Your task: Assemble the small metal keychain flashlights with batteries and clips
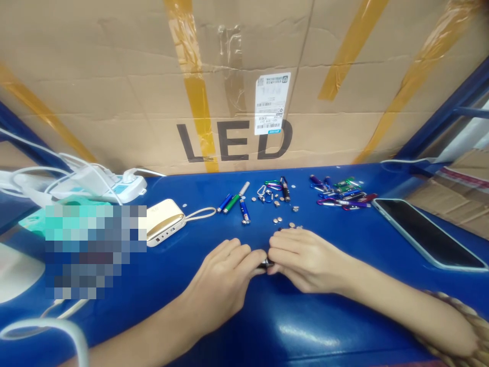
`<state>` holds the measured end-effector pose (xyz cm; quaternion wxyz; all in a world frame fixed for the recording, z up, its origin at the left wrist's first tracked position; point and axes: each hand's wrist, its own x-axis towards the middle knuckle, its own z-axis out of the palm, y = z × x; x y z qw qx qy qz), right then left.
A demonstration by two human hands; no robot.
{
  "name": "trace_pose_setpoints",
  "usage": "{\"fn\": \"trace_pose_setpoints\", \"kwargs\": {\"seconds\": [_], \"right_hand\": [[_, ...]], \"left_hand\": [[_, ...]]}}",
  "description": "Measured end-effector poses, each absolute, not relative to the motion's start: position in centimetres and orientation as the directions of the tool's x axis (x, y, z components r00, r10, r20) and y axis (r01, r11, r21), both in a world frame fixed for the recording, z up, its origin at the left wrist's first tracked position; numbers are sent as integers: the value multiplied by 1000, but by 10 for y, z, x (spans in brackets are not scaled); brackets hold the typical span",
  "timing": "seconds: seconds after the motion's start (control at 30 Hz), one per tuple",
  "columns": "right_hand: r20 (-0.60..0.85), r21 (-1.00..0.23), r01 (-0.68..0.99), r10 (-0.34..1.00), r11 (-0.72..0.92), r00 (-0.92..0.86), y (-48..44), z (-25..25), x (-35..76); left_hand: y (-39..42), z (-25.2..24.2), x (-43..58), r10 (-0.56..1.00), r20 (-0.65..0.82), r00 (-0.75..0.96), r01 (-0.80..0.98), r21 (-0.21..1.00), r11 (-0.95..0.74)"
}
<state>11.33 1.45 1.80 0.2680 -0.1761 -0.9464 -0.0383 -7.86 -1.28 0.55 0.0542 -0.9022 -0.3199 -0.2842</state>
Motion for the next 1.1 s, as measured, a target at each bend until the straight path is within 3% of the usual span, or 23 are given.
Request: {"fn": "trace_pose_setpoints", "kwargs": {"seconds": [0.23,0.3,0.37,0.47,0.53,0.6,0.77,1.0,1.1], "right_hand": [[371,-536,395,628,746,-684,5,16,105],[336,-601,387,661,699,-672,7,21,106],[279,-636,411,691,653,-667,13,29,111],[265,-577,567,791,588,-551,27,44,126],[332,-452,702,834,551,-441,37,52,138],[300,-368,737,823,567,-483,45,54,148],[40,-355,632,687,689,-726,54,40,154],[99,-359,593,661,721,-744,52,25,138],[66,-463,624,726,630,-684,52,24,134]], "left_hand": [[-9,1,-79,508,639,577,661,0,-751],[-8,1,-77,557,626,545,635,125,-762],[-7,2,-73,675,538,505,581,366,-727],[-5,5,-70,853,333,401,524,681,-512],[-2,6,-69,919,257,299,475,795,-376],[2,5,-71,953,205,224,405,870,-282],[9,4,-72,976,112,189,219,964,-153],[7,2,-68,970,54,238,103,991,-81],[5,1,-67,967,25,253,98,994,-51]]}}
